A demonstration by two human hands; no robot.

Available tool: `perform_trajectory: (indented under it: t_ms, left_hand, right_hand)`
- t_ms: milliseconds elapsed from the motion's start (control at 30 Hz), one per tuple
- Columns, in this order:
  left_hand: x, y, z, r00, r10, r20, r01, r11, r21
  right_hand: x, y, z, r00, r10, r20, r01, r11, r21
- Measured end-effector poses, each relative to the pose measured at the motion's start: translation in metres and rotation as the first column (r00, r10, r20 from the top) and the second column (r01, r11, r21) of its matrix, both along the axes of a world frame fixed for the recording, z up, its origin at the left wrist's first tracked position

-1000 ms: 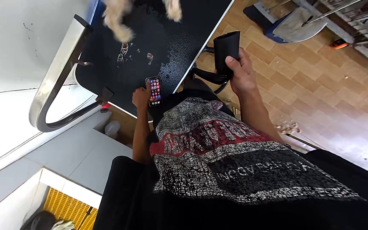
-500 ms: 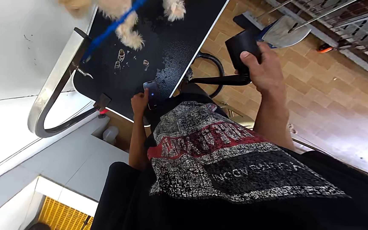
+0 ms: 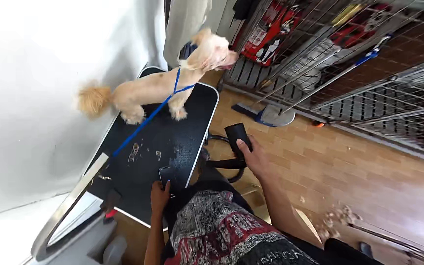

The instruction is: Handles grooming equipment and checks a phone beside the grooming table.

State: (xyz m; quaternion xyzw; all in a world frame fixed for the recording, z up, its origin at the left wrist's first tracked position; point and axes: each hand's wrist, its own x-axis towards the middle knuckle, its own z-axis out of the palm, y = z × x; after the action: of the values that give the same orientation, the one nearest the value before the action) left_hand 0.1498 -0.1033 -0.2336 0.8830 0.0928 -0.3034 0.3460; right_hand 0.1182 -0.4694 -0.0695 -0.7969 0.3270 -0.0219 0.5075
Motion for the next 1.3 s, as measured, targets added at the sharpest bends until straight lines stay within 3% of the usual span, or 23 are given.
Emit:
perform_trajectory:
  t_ms: [467,533,667,767,900,1000,1133,1300]
  left_hand:
    - [-0.004,-0.001,-0.008,0.999,0.042,0.016,-0.038,0.983,-0.179]
    - [-0.005,0.000,-0.009,0.998,0.068,0.008,-0.064,0.974,-0.217]
    - [-0.008,-0.002,-0.013,0.989,0.146,-0.013,-0.143,0.949,-0.281]
    - [-0.010,-0.007,-0.015,0.990,0.144,0.012,-0.135,0.952,-0.274]
    - [-0.010,-0.010,-0.017,0.992,0.123,0.025,-0.113,0.960,-0.255]
    - [-0.004,-0.016,-0.014,0.993,0.114,0.030,-0.105,0.969,-0.222]
    - [0.003,-0.028,-0.008,0.997,0.042,0.060,-0.030,0.981,-0.190]
    - [-0.012,-0.035,-0.017,0.991,0.001,0.133,0.017,0.992,-0.127]
  right_hand:
    - [0.015,-0.022,-0.022,0.983,-0.096,0.156,0.071,0.984,0.162]
    - [0.014,-0.022,-0.025,0.985,-0.047,0.164,0.021,0.987,0.158]
    - [0.014,-0.017,-0.035,0.976,-0.118,0.184,0.082,0.978,0.194]
    - [0.015,-0.021,-0.037,0.993,-0.030,0.113,0.012,0.987,0.163]
    - [0.014,-0.019,-0.041,0.994,-0.063,0.084,0.053,0.991,0.121]
    - [0.013,-0.025,-0.039,0.999,0.026,0.038,-0.028,0.997,0.067]
    - [0.013,-0.027,-0.042,0.998,-0.030,0.053,0.024,0.994,0.103]
    - [0.012,-0.035,-0.046,0.994,0.052,0.101,-0.062,0.993,0.102]
